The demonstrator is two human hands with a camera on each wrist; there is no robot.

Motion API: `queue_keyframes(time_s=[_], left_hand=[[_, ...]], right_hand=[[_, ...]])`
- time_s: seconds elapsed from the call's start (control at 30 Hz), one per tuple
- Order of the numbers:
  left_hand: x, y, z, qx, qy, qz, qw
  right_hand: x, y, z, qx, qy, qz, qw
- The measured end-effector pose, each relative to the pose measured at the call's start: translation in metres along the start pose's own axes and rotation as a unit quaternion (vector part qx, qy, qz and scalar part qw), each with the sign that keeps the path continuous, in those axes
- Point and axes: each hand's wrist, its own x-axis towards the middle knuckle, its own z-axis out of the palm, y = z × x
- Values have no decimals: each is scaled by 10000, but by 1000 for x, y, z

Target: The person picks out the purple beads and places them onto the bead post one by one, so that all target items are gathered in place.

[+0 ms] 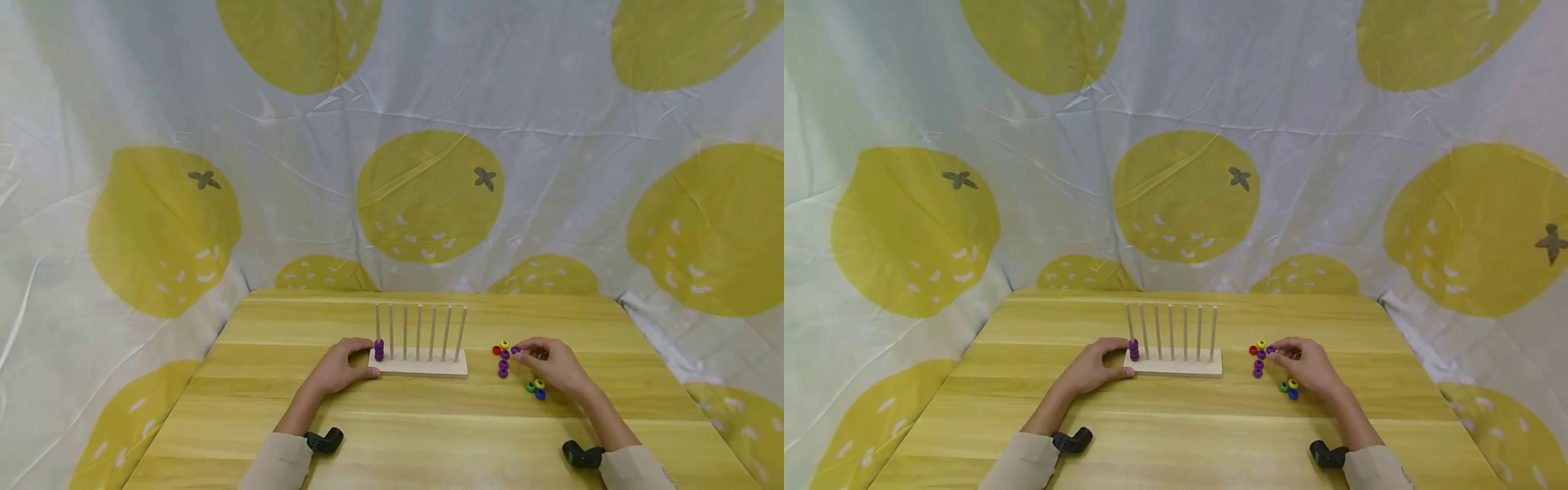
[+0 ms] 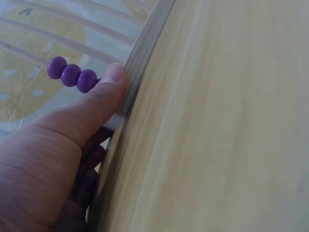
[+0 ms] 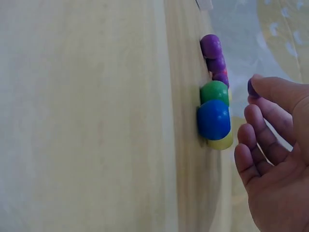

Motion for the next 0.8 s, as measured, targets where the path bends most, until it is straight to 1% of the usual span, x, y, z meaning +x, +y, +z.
queue_keyframes(time_s=[0.13, 0.3, 0.43, 0.53, 0.7, 0.8], left_hand=[[-1, 0, 0, -26, -76, -87, 9999], [0, -1, -1, 2, -54, -38, 10000], [1, -2, -1, -11, -22, -52, 10000], [1, -2, -2, -24, -4, -51, 10000], [0, -2, -1, -80, -23, -32, 10000], [0, 0, -2, -95, -30, -84, 9999]], right_hand=[[1, -4, -2, -160, 83, -67, 9998], [4, -17, -6, -237, 258, -275, 9990], [7, -31, -12, -217, 295, -510, 9980], [8, -44, -17, -234, 305, -607, 9974], [10, -66, -22, -402, 352, -811, 9953], [12, -82, -26, -477, 397, -888, 9941]])
